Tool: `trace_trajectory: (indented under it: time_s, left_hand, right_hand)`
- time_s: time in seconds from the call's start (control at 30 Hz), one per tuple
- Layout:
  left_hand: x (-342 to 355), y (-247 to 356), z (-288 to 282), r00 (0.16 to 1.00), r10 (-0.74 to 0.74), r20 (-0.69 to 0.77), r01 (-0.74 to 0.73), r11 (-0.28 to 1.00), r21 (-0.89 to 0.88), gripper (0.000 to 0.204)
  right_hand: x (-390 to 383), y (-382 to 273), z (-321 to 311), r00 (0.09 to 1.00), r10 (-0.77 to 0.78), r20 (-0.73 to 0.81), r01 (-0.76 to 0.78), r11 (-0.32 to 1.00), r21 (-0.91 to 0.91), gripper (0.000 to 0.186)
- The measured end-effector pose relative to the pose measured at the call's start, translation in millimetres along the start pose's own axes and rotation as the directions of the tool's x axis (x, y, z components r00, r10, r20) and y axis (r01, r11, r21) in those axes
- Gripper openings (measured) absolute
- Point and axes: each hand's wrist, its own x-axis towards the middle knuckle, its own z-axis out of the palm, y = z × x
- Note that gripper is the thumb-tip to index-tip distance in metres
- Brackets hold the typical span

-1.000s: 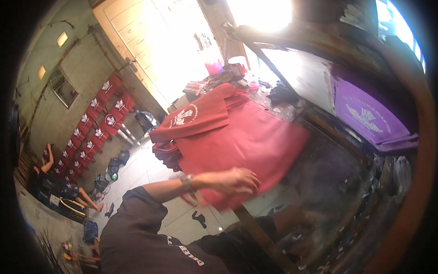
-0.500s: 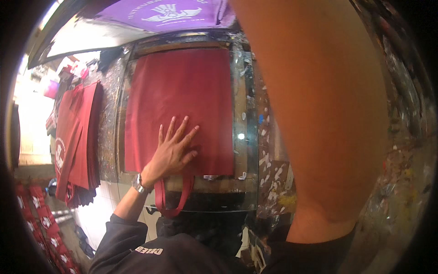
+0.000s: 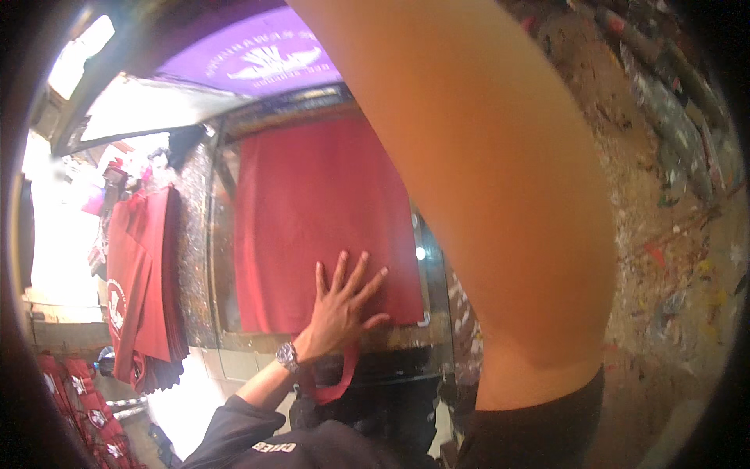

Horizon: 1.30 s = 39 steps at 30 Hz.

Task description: The person screen prints a white logo onto red tote bags using a squeegee and screen frame. They repeatedly place a bag on the table, pull ink across the screen, lift the frame, and stack the printed bag.

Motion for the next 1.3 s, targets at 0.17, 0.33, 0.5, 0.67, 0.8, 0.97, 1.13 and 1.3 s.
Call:
trace_trajectory:
  time_s: [0.17, 0.33, 0.5, 0.67, 0.8, 0.97, 1.13, 1.3]
  left_hand:
    - [-2.1, -2.9, 1.3, 0.999, -0.014, -0.030, 0.016, 0.999, 0.042, 0.085]
    - [1.2, -1.4, 11.8, 0.993, 0.032, -0.114, -0.026, 0.998, 0.050, 0.086]
    - [-36.4, -8.4, 1.8, 0.981, 0.014, -0.195, -0.021, 0.999, -0.038, 0.090]
    - [-63.5, -52.1, -129.1, 0.496, -0.639, -0.588, -0.476, 0.367, -0.799, 0.075]
    - [-121.2, -92.3, -116.9, 0.261, -0.931, -0.256, 0.069, 0.282, -0.957, 0.080]
    - [-160.6, -109.1, -57.0, 0.283, -0.957, -0.069, 0.422, 0.188, -0.887, 0.091]
    - [-177.7, -117.6, -17.1, 0.329, -0.937, -0.118, 0.336, 0.233, -0.913, 0.077]
    - [-181.1, -112.0, -33.6, 0.375, -0.895, -0.242, 0.271, 0.355, -0.895, 0.070]
  right_hand:
    - [-7.1, 3.2, 4.3, 0.997, 0.073, -0.019, -0.064, 0.955, 0.289, 0.062]
    - [-14.7, 6.8, 13.3, 0.998, 0.045, -0.035, -0.048, 0.997, -0.064, 0.083]
    - [-86.4, -42.7, 5.4, 0.976, 0.215, 0.035, -0.210, 0.970, -0.124, 0.076]
    - [-202.2, -113.1, 11.0, 0.983, 0.183, -0.022, -0.177, 0.906, -0.385, 0.060]
    - [-314.9, -139.6, 42.4, 0.853, 0.325, 0.407, -0.111, 0.877, -0.468, 0.064]
    - [-323.5, -108.6, 80.4, 0.649, 0.273, 0.710, -0.309, 0.948, -0.081, 0.051]
    - [-360.1, -85.0, 62.9, 0.485, 0.232, 0.844, -0.170, 0.971, -0.169, 0.048]
    - [-385.3, -89.5, 118.0, 0.831, -0.037, 0.555, 0.242, 0.922, -0.301, 0.042]
